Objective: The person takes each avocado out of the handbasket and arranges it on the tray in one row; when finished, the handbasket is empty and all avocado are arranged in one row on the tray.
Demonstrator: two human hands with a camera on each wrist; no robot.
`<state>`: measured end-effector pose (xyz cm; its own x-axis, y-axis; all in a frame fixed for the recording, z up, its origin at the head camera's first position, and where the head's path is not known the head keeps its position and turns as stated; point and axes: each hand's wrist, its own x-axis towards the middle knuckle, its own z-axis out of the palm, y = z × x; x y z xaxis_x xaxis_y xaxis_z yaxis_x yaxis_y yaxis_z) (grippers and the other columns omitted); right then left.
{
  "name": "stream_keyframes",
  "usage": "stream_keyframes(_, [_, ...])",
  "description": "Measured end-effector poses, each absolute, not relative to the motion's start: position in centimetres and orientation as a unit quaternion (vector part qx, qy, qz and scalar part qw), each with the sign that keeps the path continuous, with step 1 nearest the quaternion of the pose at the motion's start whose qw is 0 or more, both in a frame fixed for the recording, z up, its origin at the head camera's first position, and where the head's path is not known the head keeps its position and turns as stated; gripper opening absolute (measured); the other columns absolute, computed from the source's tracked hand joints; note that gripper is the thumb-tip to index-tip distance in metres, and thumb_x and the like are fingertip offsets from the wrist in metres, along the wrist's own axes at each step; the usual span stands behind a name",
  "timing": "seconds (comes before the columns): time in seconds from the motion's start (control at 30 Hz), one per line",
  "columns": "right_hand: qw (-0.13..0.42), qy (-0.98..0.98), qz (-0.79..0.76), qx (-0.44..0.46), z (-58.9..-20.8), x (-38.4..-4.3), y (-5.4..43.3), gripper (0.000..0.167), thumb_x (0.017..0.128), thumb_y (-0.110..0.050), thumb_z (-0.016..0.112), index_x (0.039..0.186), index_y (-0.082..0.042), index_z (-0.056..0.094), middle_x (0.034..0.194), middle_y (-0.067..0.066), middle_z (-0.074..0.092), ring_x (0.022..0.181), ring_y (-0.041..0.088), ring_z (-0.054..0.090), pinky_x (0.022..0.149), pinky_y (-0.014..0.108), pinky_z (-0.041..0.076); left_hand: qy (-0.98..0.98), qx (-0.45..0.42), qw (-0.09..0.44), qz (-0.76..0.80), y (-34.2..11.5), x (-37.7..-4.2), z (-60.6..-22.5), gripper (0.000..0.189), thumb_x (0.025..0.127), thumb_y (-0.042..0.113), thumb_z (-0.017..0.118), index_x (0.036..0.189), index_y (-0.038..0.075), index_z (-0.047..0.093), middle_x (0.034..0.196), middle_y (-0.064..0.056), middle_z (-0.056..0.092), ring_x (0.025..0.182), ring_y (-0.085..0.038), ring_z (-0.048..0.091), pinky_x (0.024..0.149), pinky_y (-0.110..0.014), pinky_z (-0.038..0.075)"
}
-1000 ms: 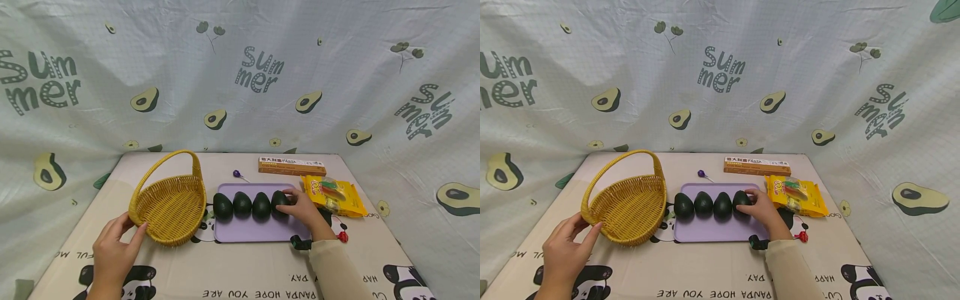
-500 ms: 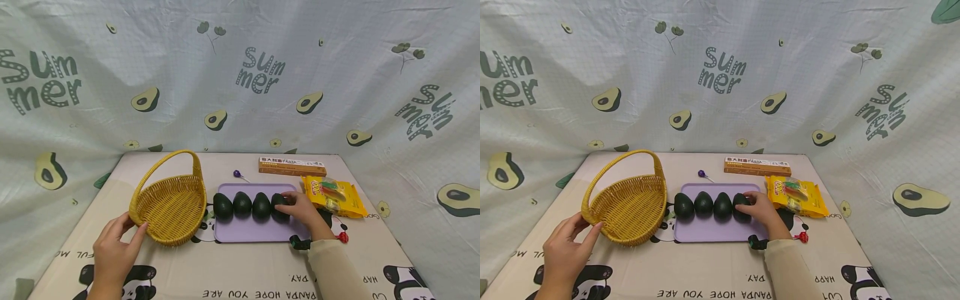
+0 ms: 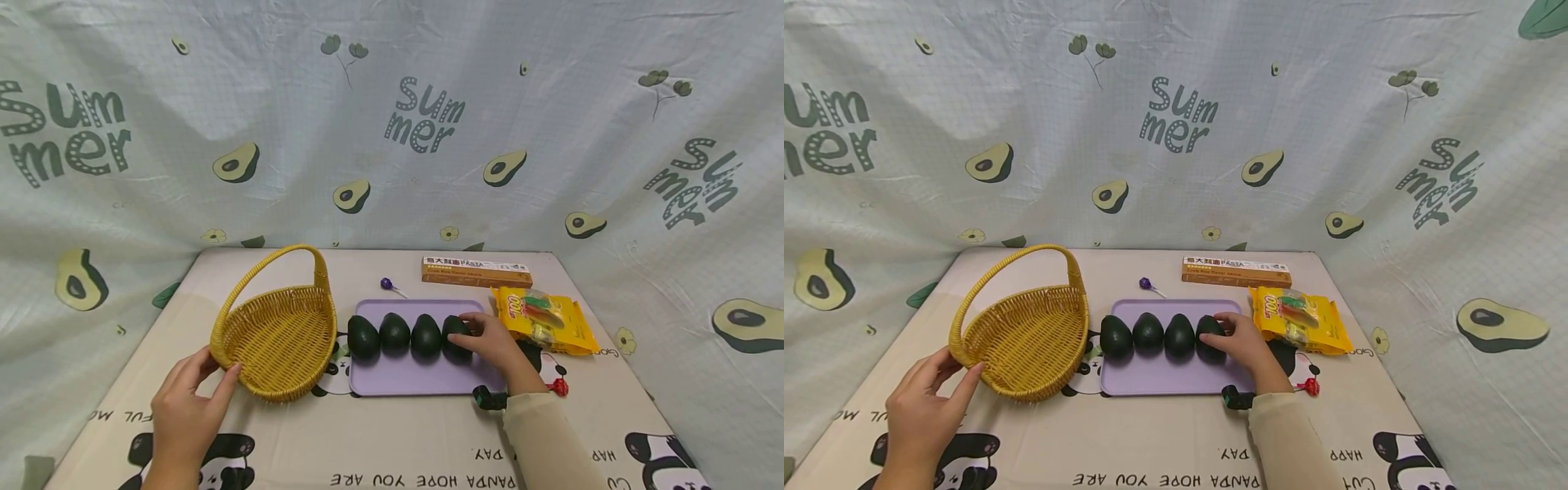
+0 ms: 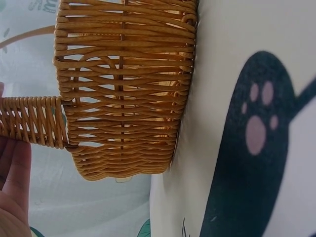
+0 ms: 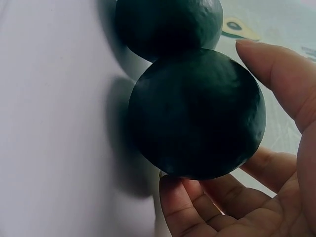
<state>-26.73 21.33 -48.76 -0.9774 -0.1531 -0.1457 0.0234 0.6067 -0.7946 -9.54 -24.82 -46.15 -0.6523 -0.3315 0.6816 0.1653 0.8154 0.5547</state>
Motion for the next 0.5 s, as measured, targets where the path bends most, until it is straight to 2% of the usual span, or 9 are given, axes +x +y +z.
stream_keyframes(0.07, [0.100, 0.890, -0.444, -0.037, -48.7, -26.7, 21.3, 0.072, 0.083, -0.050, 0.082, 0.140, -0.011, 0.060, 0.134, 0.015, 0.065, 0.121, 0.031, 0.061, 0.104, 0.052, 0.054, -0.859, 0.048, 0.413, -0.300, -24.8, -9.5, -46.1, 0.054, 0.075, 0.000, 0.089, 0.125, -0.005, 0.067, 0.110, -0.018, 0.071, 0.100, -0.023, 0.069, 0.092, 0.005, 0.039])
stream_keyframes(0.2, [0.102, 0.890, -0.443, -0.038, -48.5, -26.6, 21.4, 0.072, 0.086, -0.052, 0.080, 0.142, -0.012, 0.058, 0.138, 0.016, 0.063, 0.125, 0.033, 0.060, 0.104, 0.052, 0.055, -0.857, 0.043, 0.413, -0.306, -24.9, -9.4, -46.1, 0.057, 0.075, 0.000, 0.089, 0.127, -0.004, 0.066, 0.115, -0.018, 0.071, 0.108, 0.000, 0.064, 0.093, 0.004, 0.041])
stream_keyframes(0.27, [0.101, 0.889, -0.445, -0.038, -48.4, -26.6, 21.4, 0.071, 0.087, -0.051, 0.078, 0.143, -0.012, 0.058, 0.139, 0.016, 0.062, 0.126, 0.034, 0.060, 0.105, 0.053, 0.054, -0.853, 0.036, 0.416, -0.314, -25.1, -9.5, -46.1, 0.059, 0.075, 0.000, 0.090, 0.128, -0.004, 0.066, 0.116, -0.018, 0.071, 0.111, 0.014, 0.054, 0.093, 0.003, 0.042])
stream_keyframes(0.33, [0.099, 0.889, -0.446, -0.039, -48.2, -26.6, 21.5, 0.070, 0.089, -0.050, 0.077, 0.143, -0.011, 0.057, 0.139, 0.016, 0.062, 0.126, 0.034, 0.060, 0.106, 0.053, 0.053, -0.848, 0.030, 0.420, -0.322, -25.1, -9.5, -46.0, 0.059, 0.075, 0.000, 0.089, 0.129, -0.004, 0.066, 0.117, -0.018, 0.071, 0.113, 0.020, 0.048, 0.094, 0.002, 0.043])
stream_keyframes(0.4, [0.099, 0.886, -0.452, -0.035, -47.9, -26.6, 21.5, 0.068, 0.090, -0.049, 0.076, 0.143, -0.011, 0.058, 0.138, 0.016, 0.063, 0.126, 0.034, 0.060, 0.107, 0.053, 0.052, -0.843, 0.028, 0.426, -0.328, -25.2, -9.5, -45.9, 0.059, 0.077, 0.000, 0.088, 0.130, -0.003, 0.065, 0.118, -0.018, 0.070, 0.113, 0.016, 0.052, 0.094, 0.001, 0.043])
stream_keyframes(0.5, [0.098, 0.885, -0.455, -0.026, -47.5, -26.5, 21.5, 0.066, 0.091, -0.050, 0.074, 0.143, -0.013, 0.058, 0.135, 0.013, 0.065, 0.123, 0.032, 0.061, 0.107, 0.052, 0.052, -0.838, 0.034, 0.436, -0.327, -25.2, -9.4, -45.6, 0.054, 0.082, 0.002, 0.084, 0.132, -0.001, 0.064, 0.119, -0.018, 0.070, 0.113, -0.001, 0.061, 0.095, 0.001, 0.043])
